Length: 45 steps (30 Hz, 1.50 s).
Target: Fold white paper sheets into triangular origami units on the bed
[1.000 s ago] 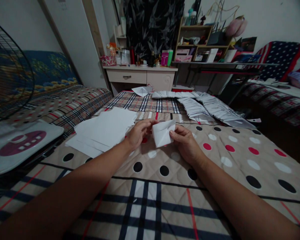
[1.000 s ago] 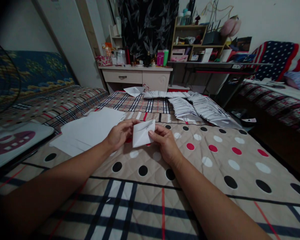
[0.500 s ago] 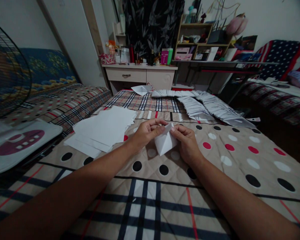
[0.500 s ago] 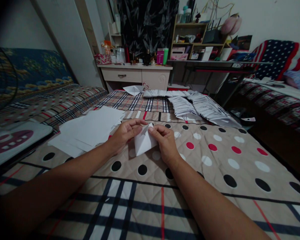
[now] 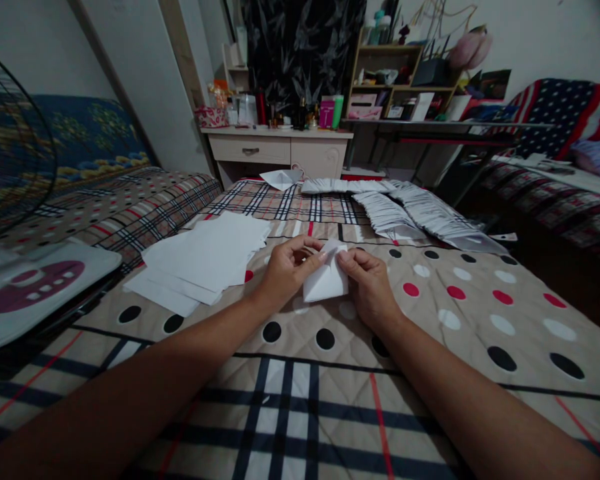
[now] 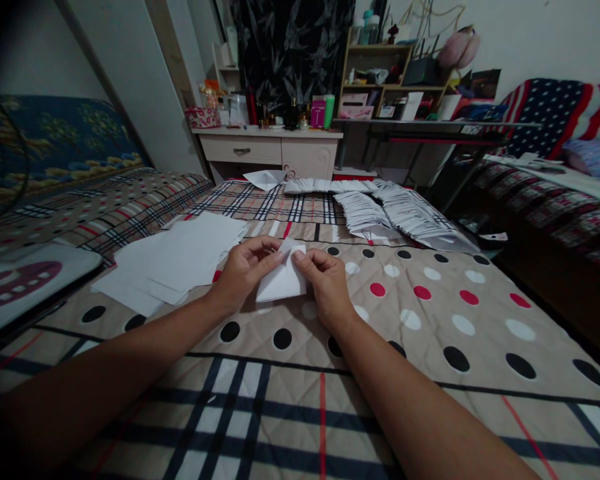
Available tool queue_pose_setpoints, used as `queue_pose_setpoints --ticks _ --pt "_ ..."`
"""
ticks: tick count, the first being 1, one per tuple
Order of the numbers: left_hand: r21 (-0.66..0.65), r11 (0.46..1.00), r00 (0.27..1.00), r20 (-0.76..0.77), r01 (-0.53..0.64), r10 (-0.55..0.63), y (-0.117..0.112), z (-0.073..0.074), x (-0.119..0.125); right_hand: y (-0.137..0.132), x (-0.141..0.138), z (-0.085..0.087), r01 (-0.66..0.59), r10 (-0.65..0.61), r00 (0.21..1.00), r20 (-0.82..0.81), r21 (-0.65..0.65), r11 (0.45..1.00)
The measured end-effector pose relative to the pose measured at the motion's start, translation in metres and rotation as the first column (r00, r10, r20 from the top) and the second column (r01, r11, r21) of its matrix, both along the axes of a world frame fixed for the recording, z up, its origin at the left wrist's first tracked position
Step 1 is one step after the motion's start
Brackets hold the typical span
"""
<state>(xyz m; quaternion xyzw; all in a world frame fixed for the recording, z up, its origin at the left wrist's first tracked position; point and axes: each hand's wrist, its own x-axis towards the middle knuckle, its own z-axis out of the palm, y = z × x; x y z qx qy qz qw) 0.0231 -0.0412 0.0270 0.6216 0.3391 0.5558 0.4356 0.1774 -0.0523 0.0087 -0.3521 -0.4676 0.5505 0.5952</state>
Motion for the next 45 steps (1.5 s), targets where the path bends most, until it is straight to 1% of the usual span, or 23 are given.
queue_pose_setpoints --ticks 5,7,10,12,14,17,20,24,26,28,30,32,34,36,39,41,43,45 --pt "-0.010 0.997 0.995 0.065 -0.080 0.081 -0.001 -0.005 0.004 -0.001 -0.001 0.001 0.040 -0.040 0.998 0.056 -0.011 0.999" --pt "0.024 0.995 0.994 0.055 -0.100 0.099 -0.002 -0.006 0.004 -0.001 -0.002 0.002 0.064 -0.061 0.995 0.078 -0.034 0.997" --pt "0.122 0.986 0.993 -0.010 -0.116 0.118 -0.003 -0.005 0.003 -0.002 -0.003 0.004 0.083 -0.073 0.991 0.116 -0.079 0.993" --pt "0.188 0.974 0.988 -0.069 -0.126 0.141 -0.004 -0.004 0.002 -0.002 -0.004 0.005 0.073 -0.061 0.988 0.139 -0.086 0.994" --pt "0.248 0.960 0.979 -0.121 -0.128 0.162 -0.005 -0.003 0.001 -0.003 -0.005 0.006 0.071 -0.061 0.986 0.158 -0.059 0.996" --pt "0.318 0.944 0.973 -0.174 -0.092 0.153 -0.005 -0.002 0.001 -0.004 -0.005 0.006 0.094 -0.093 0.979 0.180 0.001 0.996" --pt "0.343 0.937 0.970 -0.200 -0.065 0.140 -0.006 -0.001 0.002 -0.003 -0.004 0.004 0.093 -0.097 0.978 0.183 0.032 0.995" --pt "0.306 0.949 0.967 -0.213 -0.073 0.143 -0.005 -0.003 0.003 0.000 -0.002 -0.001 0.139 -0.143 0.976 0.163 0.038 0.990" --pt "0.259 0.963 0.972 -0.195 -0.079 0.132 -0.003 -0.005 0.004 0.000 -0.001 -0.002 0.121 -0.129 0.974 0.186 0.053 0.991" --pt "0.178 0.981 0.982 -0.157 -0.073 0.102 -0.002 -0.007 0.004 -0.002 -0.001 0.001 0.095 -0.113 0.970 0.218 0.089 0.991" --pt "0.066 0.997 0.991 -0.125 -0.034 0.042 0.000 -0.009 0.004 -0.004 -0.001 0.005 0.103 -0.135 0.960 0.244 0.137 0.985" --pt "-0.023 1.000 0.992 -0.126 0.020 -0.022 0.001 -0.009 0.004 -0.006 -0.002 0.008 0.120 -0.163 0.949 0.271 0.169 0.978" --pt "-0.067 0.995 0.986 -0.149 0.069 -0.079 0.001 -0.008 0.004 -0.007 -0.002 0.009 0.135 -0.179 0.940 0.291 0.165 0.977" --pt "-0.062 0.995 0.980 -0.175 0.081 -0.091 0.001 -0.006 0.003 -0.007 -0.002 0.008 0.166 -0.200 0.940 0.277 0.144 0.976" --pt "0.020 1.000 0.983 -0.181 0.024 -0.020 0.002 -0.002 0.001 -0.002 -0.002 0.005 0.234 -0.259 0.945 0.198 0.143 0.962" --pt "0.130 0.991 0.984 -0.173 -0.017 0.039 0.002 0.001 -0.002 0.002 0.000 0.003 0.255 -0.267 0.956 0.124 0.109 0.961" --pt "0.250 0.968 0.980 -0.191 0.000 0.049 0.003 0.003 -0.005 0.007 0.002 0.002 0.210 -0.210 0.977 0.042 0.009 0.978" --pt "0.344 0.938 0.971 -0.236 0.046 0.039 0.003 0.004 -0.006 0.010 0.005 0.002 0.109 -0.112 0.994 -0.018 -0.090 0.990"
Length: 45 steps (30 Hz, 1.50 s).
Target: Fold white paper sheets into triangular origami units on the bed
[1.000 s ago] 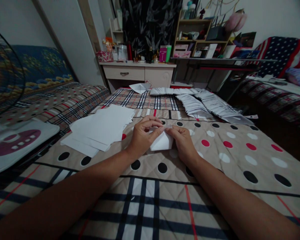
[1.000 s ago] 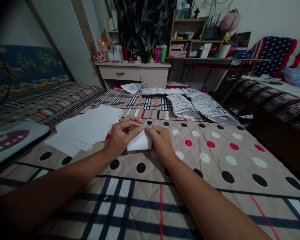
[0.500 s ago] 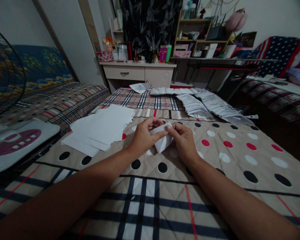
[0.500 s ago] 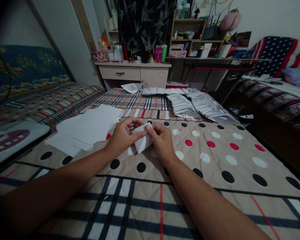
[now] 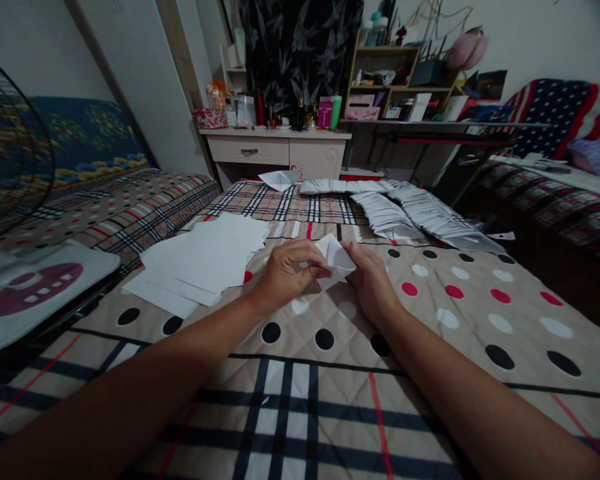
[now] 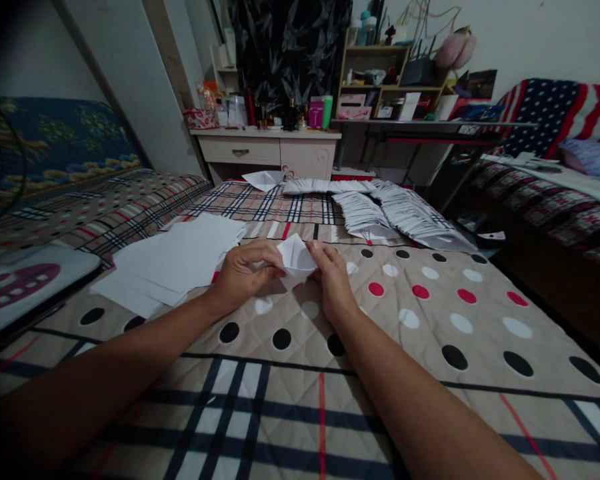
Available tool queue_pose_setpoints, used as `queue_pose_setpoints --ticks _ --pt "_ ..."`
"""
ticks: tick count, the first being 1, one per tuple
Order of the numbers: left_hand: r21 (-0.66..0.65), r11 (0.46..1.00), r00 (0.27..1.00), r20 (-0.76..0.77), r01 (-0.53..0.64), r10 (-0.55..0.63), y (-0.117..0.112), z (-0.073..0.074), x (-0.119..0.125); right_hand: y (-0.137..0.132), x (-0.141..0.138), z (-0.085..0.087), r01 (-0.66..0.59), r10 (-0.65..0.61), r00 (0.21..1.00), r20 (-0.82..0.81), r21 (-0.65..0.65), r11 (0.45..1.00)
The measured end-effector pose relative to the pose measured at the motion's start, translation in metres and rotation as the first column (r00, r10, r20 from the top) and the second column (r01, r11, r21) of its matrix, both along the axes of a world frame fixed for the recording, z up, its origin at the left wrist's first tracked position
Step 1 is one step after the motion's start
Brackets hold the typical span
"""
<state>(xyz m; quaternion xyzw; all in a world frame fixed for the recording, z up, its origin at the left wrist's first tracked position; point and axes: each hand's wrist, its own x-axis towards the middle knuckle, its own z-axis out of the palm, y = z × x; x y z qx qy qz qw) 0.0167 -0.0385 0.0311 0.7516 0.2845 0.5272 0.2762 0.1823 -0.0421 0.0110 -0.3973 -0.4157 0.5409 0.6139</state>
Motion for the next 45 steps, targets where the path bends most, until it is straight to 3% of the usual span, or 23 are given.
queue_pose_setpoints --ticks 2,5,11,18,22,28,35,45 --pt "0.067 0.998 0.999 -0.038 0.002 0.000 0.000 0.000 -0.001 0.000 0.002 0.002 -0.077 0.076 0.997 -0.022 -0.037 0.996" --pt "0.098 0.994 0.998 -0.037 -0.053 0.057 0.000 -0.002 -0.001 -0.003 0.001 0.004 -0.085 0.085 0.996 -0.001 -0.027 0.996" --pt "-0.055 0.997 0.996 0.061 -0.058 0.061 0.003 -0.005 0.001 -0.005 -0.003 -0.001 -0.022 0.016 0.997 0.080 0.074 0.997" --pt "-0.242 0.960 0.978 0.111 -0.143 0.174 0.007 -0.009 0.001 -0.010 -0.003 -0.001 -0.073 0.048 0.986 0.159 0.155 0.985" --pt "-0.251 0.952 0.978 0.071 -0.174 0.197 0.003 -0.004 0.001 -0.013 -0.006 0.004 -0.015 -0.034 0.973 0.229 0.211 0.977" --pt "-0.277 0.953 0.992 0.003 -0.124 0.130 -0.004 0.001 0.005 -0.015 -0.007 0.005 0.039 -0.095 0.959 0.268 0.206 0.978" --pt "-0.385 0.920 0.982 0.138 -0.070 0.133 0.000 -0.009 0.007 -0.012 -0.003 0.005 0.120 -0.160 0.962 0.222 0.183 0.976" --pt "-0.262 0.941 0.974 0.010 -0.214 0.224 0.001 -0.005 0.003 -0.012 -0.005 0.003 0.097 -0.151 0.953 0.264 0.207 0.974"
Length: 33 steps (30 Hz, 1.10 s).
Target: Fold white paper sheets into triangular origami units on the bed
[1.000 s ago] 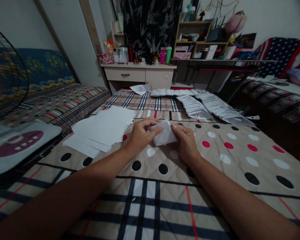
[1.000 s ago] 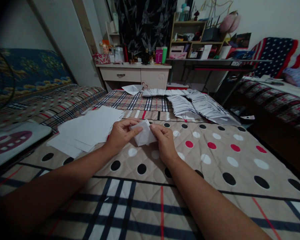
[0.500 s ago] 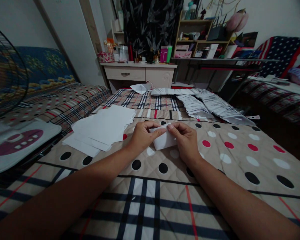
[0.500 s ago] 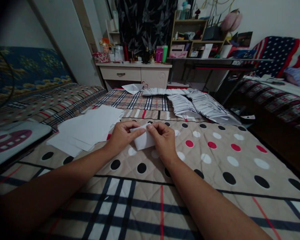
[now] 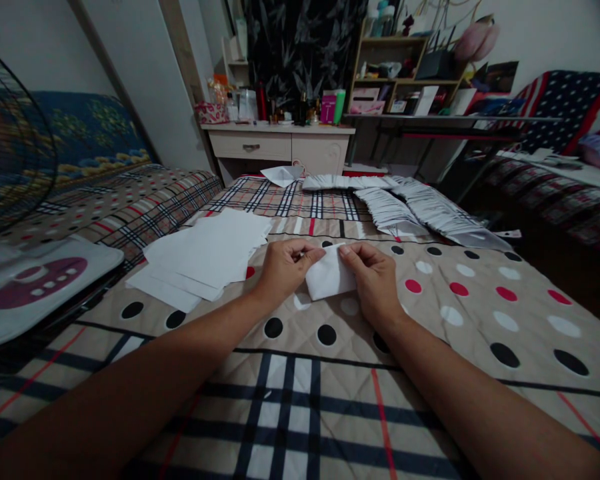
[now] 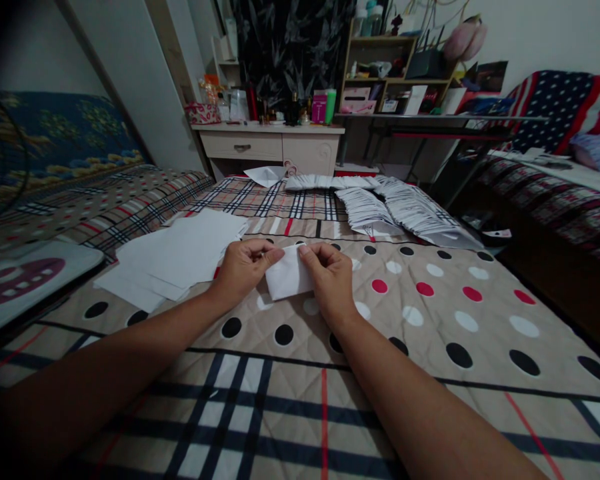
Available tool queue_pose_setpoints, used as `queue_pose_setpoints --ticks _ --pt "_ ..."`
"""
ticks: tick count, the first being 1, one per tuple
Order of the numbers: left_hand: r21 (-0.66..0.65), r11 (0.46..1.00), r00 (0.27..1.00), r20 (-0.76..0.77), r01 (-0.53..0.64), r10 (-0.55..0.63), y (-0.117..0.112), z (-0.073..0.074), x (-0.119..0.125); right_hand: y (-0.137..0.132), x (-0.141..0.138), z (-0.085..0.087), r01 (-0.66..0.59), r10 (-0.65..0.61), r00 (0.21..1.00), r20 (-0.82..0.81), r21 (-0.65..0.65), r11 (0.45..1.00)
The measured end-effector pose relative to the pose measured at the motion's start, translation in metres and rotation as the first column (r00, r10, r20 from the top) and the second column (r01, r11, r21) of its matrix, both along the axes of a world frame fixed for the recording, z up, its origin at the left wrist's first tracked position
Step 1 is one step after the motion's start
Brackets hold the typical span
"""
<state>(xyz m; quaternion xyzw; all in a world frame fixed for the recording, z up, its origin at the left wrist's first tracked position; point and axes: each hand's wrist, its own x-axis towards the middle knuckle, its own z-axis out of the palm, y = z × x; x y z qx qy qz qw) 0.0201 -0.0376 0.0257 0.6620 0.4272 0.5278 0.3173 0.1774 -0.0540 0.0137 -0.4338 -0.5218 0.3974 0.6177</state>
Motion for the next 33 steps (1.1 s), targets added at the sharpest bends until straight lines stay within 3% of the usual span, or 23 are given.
queue_pose_setpoints --ticks 4,8,11,15,25,27,30,33 --pt "-0.147 0.981 0.981 0.163 0.128 -0.104 -0.001 -0.002 0.004 0.000 -0.001 -0.001 0.092 -0.091 0.996 -0.005 0.059 0.994" --pt "-0.384 0.874 0.951 0.197 0.299 -0.238 -0.004 -0.006 0.009 0.001 0.000 0.000 0.223 -0.224 0.975 -0.001 0.102 0.969" --pt "-0.503 0.803 0.947 0.143 0.320 -0.288 -0.005 -0.007 0.009 0.003 0.001 -0.001 0.267 -0.267 0.964 -0.018 0.112 0.957" --pt "-0.522 0.795 0.947 0.094 0.309 -0.306 -0.003 -0.004 0.007 0.004 0.002 -0.002 0.288 -0.285 0.957 -0.045 0.087 0.954" --pt "-0.589 0.716 0.916 0.115 0.374 -0.384 -0.014 -0.001 0.013 0.006 0.005 0.000 0.318 -0.340 0.926 0.166 0.146 0.937" --pt "-0.580 0.738 0.927 0.089 0.347 -0.365 -0.013 0.000 0.010 0.006 0.005 0.001 0.291 -0.318 0.931 0.178 0.159 0.943" --pt "-0.481 0.832 0.958 0.078 0.278 -0.275 -0.007 0.002 0.004 0.006 0.005 0.000 0.195 -0.218 0.956 0.196 0.129 0.972" --pt "-0.425 0.880 0.973 0.006 0.211 -0.231 0.001 0.000 -0.002 0.008 0.006 -0.004 0.094 -0.121 0.957 0.262 0.113 0.989"
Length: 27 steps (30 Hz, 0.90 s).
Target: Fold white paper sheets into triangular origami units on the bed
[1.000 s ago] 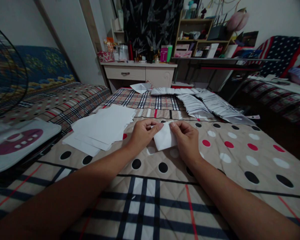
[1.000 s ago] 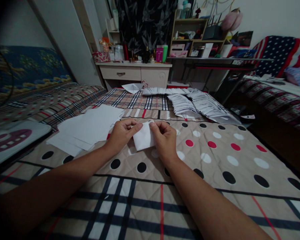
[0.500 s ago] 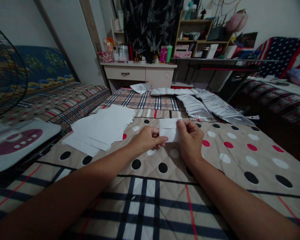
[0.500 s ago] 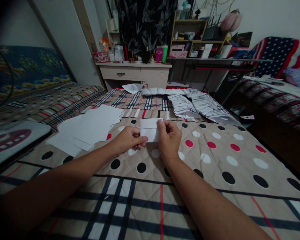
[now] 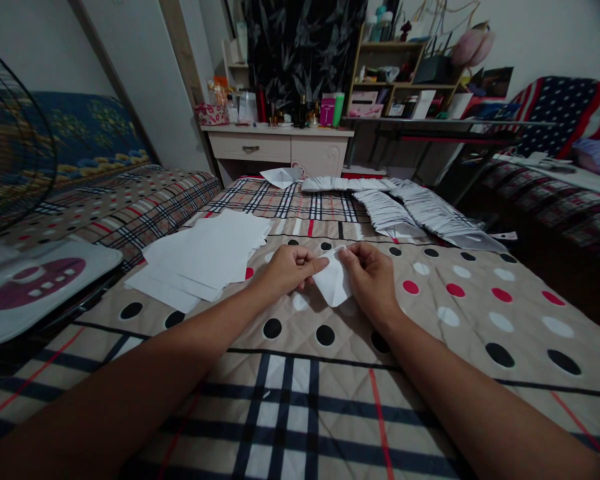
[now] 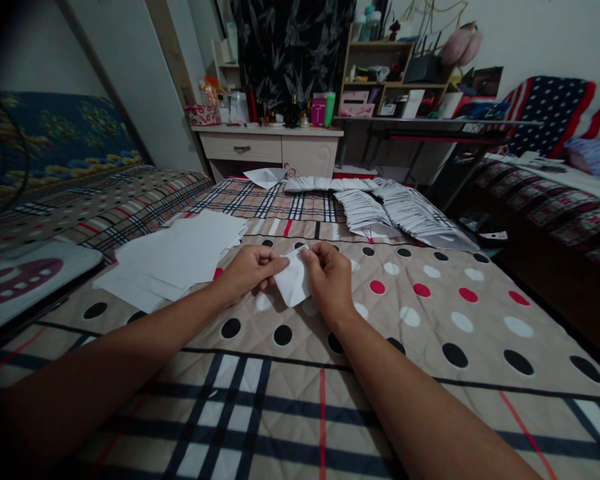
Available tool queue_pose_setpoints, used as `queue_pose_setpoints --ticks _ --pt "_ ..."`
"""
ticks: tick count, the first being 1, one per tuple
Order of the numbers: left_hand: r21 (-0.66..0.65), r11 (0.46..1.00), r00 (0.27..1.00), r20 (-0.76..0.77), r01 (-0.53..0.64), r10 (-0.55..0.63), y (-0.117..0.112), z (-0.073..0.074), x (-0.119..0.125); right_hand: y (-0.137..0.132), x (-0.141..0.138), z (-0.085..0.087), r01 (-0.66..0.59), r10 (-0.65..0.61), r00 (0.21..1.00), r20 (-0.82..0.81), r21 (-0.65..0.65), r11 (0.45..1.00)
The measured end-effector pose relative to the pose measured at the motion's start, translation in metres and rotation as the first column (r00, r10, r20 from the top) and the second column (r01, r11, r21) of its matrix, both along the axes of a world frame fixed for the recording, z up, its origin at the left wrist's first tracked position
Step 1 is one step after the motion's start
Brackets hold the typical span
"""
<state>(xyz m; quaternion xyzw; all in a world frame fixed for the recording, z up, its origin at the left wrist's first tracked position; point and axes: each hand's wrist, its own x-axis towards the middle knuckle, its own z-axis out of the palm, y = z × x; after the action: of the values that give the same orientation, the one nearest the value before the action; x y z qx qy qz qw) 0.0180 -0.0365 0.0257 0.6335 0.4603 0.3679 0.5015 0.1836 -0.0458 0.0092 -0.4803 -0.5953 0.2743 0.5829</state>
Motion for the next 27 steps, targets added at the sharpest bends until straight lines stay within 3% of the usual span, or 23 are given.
queue_pose_setpoints --ticks 2,4,6,8,10,12,15,20,24,27 --pt "0.041 0.999 0.996 -0.093 0.013 -0.009 0.004 -0.004 -0.002 0.003 0.002 -0.003 -0.002 0.001 0.990 0.138 0.003 1.000" --pt "0.160 0.987 0.976 -0.217 0.029 0.007 0.006 -0.009 -0.002 0.006 0.005 -0.005 0.038 -0.035 0.931 0.365 0.000 0.999" --pt "0.340 0.938 0.926 -0.370 0.062 0.073 0.006 -0.014 -0.001 0.008 0.007 -0.003 0.109 -0.077 0.783 0.617 -0.015 0.994" --pt "0.464 0.880 0.847 -0.505 0.103 0.167 0.005 -0.017 -0.001 0.007 0.006 0.000 0.195 -0.096 0.583 0.807 -0.024 0.981" --pt "0.493 0.863 0.761 -0.601 0.112 0.244 0.005 -0.018 -0.001 0.005 0.003 0.004 0.267 -0.097 0.409 0.907 -0.018 0.963" --pt "0.496 0.862 0.704 -0.648 0.102 0.290 0.004 -0.017 -0.002 0.003 -0.001 0.006 0.310 -0.092 0.306 0.948 -0.008 0.951" --pt "0.552 0.823 0.707 -0.635 0.134 0.311 0.003 -0.015 -0.002 0.001 -0.004 0.005 0.336 -0.109 0.256 0.960 0.017 0.942" --pt "0.634 0.691 0.747 -0.633 0.348 0.204 -0.001 -0.017 0.004 0.002 -0.004 0.002 0.303 -0.179 0.193 0.965 0.115 0.946" --pt "0.561 0.731 0.770 -0.633 0.389 0.076 -0.002 -0.020 0.009 0.005 -0.003 0.001 0.282 -0.151 0.179 0.972 0.096 0.954" --pt "0.518 0.766 0.773 -0.633 0.381 0.043 0.001 -0.021 0.010 0.006 -0.002 0.000 0.276 -0.149 0.194 0.970 0.091 0.957"
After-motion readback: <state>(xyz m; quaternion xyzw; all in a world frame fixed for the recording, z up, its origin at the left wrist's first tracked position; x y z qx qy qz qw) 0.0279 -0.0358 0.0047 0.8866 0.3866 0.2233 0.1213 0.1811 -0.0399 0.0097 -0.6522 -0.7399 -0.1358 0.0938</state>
